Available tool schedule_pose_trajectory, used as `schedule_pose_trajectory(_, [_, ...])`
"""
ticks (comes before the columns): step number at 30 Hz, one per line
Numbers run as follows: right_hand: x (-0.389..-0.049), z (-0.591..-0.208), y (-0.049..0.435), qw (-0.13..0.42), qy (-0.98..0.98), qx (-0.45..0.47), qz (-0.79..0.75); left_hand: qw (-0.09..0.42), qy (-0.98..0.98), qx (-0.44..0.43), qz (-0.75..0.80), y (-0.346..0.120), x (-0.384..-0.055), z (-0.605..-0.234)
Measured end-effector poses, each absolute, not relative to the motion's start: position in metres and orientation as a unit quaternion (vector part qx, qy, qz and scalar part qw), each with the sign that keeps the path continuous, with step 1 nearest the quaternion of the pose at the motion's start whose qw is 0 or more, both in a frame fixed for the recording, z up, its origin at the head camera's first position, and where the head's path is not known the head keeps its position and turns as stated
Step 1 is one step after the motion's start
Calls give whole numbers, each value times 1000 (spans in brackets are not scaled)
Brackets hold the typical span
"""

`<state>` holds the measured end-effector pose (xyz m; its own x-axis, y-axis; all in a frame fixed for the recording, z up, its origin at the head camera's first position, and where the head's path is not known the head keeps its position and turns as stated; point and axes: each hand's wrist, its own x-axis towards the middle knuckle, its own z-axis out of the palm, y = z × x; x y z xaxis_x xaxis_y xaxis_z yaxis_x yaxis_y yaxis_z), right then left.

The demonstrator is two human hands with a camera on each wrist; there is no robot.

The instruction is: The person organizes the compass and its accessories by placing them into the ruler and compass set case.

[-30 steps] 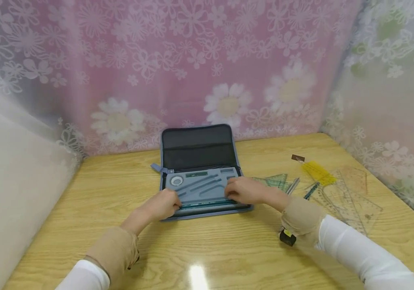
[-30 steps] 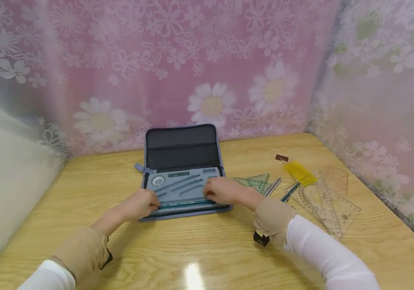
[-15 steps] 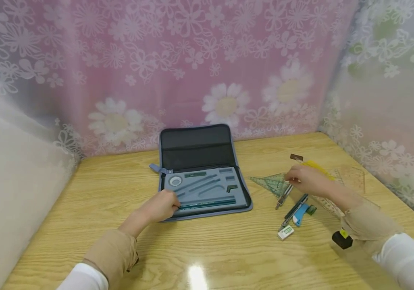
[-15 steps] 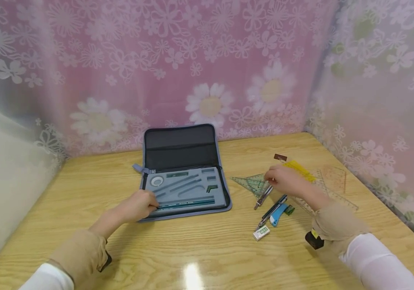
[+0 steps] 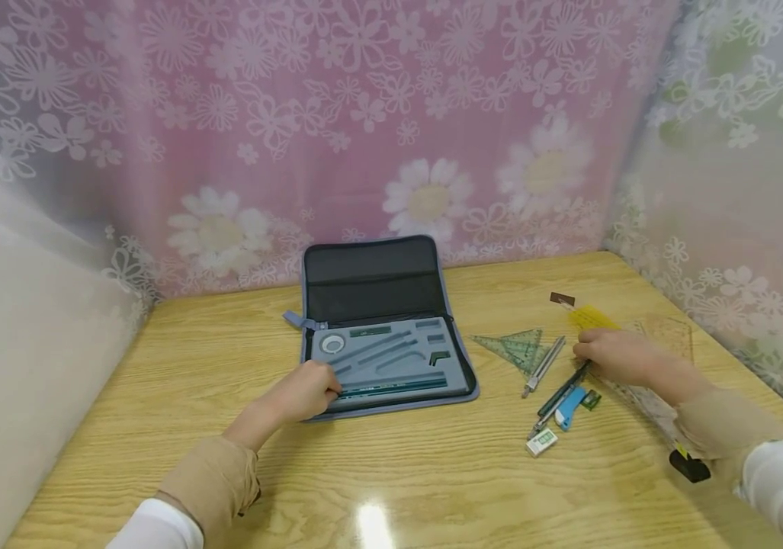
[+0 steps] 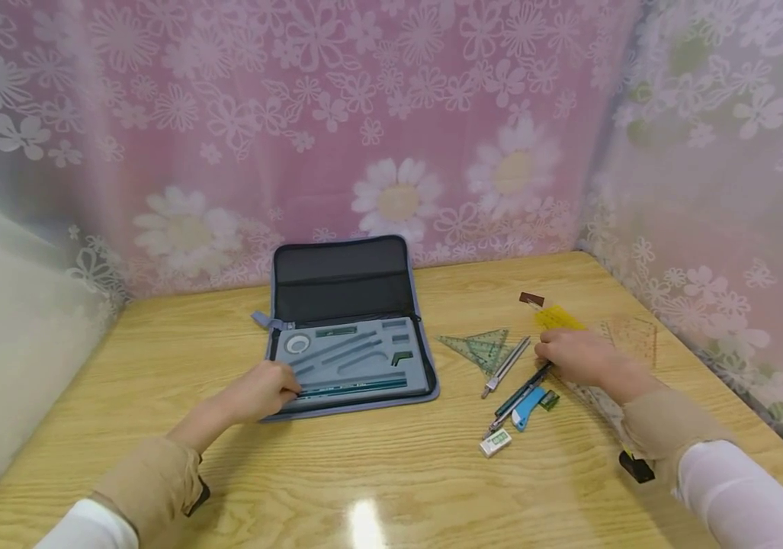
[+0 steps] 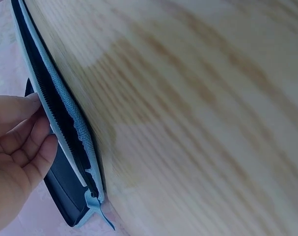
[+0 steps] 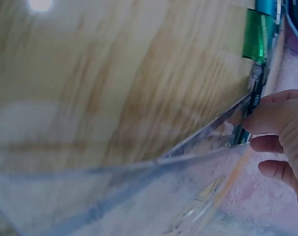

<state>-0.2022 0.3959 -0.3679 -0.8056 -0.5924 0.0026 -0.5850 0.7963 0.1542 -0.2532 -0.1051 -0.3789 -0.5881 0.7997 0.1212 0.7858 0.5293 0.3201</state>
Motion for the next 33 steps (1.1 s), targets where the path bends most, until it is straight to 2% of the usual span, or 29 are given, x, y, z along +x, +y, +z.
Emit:
schedule_pose_trajectory(5, [-205,-370,395,46,-928,355,-106,24,876,448,177,-105,-252,-379])
schedule_pose_trajectory(11, [-203,-371,393,53,-937,340,-54,38,883,435,175,-106,-250,-378])
schedule_pose_trajectory(16, [-204,-368,385,130,-929,346,16,34,882,437,173,-105,-250,-377])
schedule_pose_trajectory(24, [-220,-355,342,223,-876,426,41,30,878,446,173,-104,-253,-378])
schedule_pose_trajectory(28, [-226,-352,309,217,-868,445,29,23,876,451,169,-107,-253,-379])
schedule_pose_trajectory(33, [-232,-347,274,177,-876,449,1,9,871,463,163,-110,-254,-380])
